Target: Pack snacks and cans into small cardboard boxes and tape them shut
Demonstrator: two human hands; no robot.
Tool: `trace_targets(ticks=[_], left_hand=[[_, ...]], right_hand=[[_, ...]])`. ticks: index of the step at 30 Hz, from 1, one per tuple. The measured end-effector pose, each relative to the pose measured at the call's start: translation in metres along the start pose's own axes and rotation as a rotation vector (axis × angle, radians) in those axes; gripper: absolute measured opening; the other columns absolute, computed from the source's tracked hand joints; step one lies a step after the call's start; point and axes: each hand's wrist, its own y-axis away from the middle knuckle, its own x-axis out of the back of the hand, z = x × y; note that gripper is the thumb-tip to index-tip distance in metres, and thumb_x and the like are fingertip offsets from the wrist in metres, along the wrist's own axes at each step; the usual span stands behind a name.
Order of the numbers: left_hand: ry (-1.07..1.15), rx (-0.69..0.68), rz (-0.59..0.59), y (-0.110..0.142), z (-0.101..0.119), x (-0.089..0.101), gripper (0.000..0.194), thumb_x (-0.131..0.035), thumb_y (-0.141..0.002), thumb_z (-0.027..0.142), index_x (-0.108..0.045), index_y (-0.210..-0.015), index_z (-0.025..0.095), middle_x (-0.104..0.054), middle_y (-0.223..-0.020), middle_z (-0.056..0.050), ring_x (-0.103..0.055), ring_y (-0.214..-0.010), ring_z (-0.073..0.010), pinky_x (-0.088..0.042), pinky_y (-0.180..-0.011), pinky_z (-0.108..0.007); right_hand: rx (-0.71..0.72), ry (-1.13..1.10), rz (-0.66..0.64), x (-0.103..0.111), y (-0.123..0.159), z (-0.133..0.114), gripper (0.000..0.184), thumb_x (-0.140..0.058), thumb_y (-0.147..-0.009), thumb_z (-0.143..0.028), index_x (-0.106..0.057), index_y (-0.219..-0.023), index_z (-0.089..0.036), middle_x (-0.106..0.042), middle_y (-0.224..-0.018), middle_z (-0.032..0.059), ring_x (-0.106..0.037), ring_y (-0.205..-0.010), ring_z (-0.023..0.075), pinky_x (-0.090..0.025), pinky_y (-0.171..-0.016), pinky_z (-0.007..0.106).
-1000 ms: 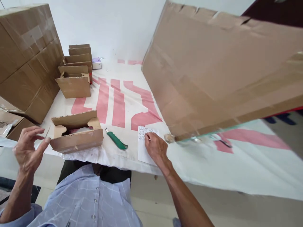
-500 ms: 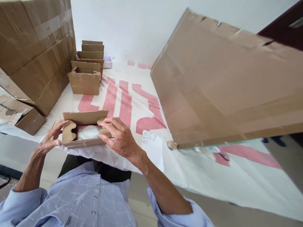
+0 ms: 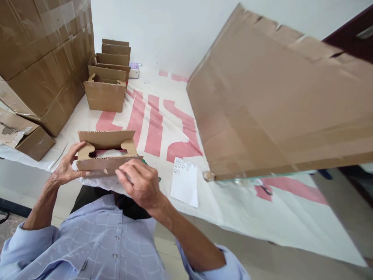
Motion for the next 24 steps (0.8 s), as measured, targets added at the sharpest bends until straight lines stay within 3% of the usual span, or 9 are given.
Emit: trace_targets(ticks=[4,10,13,18,24], left_hand=[[0.034,0.007,0.002,0.002,0.001,-0.001,0.107,-0.095,-0.073,0.058,-0.044,-0.164,0.035,-0.042,-0.166,-0.015,-0.048,-0.152,-0.0422,-0.058,-0.112,-0.057],[0.182,0.055,0.108,0.001,-0.015,0.013,0.104,-0.103,-0.058,0.056,-0.063,-0.150,0.027,-0.057,-0.157,-0.016,-0.056,-0.144,-0.0427,-0.057,-0.112,-0.053],[0.330,0.079,0.167,-0.003,-0.031,0.026,0.110,-0.106,-0.046,0.056,-0.069,-0.144,0.023,-0.067,-0.146,-0.016,-0.060,-0.140,-0.0423,-0.054,-0.114,-0.050],[0.618,0.130,0.202,-0.008,-0.048,0.044,0.111,-0.106,-0.040,0.051,-0.069,-0.141,0.026,-0.073,-0.138,-0.013,-0.071,-0.121,-0.0352,-0.062,-0.101,-0.042],[0.601,0.172,0.283,-0.008,-0.053,0.050,0.096,-0.096,-0.043,0.063,-0.073,-0.130,0.028,-0.077,-0.129,-0.011,-0.072,-0.117,-0.0393,-0.063,-0.101,-0.057]], right_hand=[[-0.148,-0.079,-0.113,-0.024,0.016,-0.013,0.017,-0.063,-0.106,-0.024,-0.070,-0.092,-0.020,-0.069,-0.071,-0.0011,-0.061,-0.056,0.0108,-0.051,-0.058,0.025],[-0.284,-0.127,0.137,-0.015,0.022,-0.006,0.010,-0.059,-0.104,-0.022,-0.067,-0.098,-0.024,-0.070,-0.081,0.0026,-0.063,-0.065,0.0154,-0.052,-0.059,0.030],[-0.302,-0.156,0.180,-0.009,0.026,-0.003,0.006,-0.061,-0.102,-0.021,-0.065,-0.104,-0.024,-0.070,-0.088,0.0038,-0.064,-0.071,0.0167,-0.053,-0.061,0.031],[-0.319,-0.236,0.214,-0.016,0.034,-0.003,0.011,-0.063,-0.100,-0.020,-0.062,-0.110,-0.024,-0.070,-0.095,0.0044,-0.066,-0.077,0.0171,-0.056,-0.065,0.031],[-0.360,-0.336,0.199,-0.025,0.038,-0.001,0.010,-0.062,-0.100,-0.021,-0.061,-0.109,-0.024,-0.070,-0.099,0.0042,-0.066,-0.078,0.0160,-0.057,-0.067,0.030]])
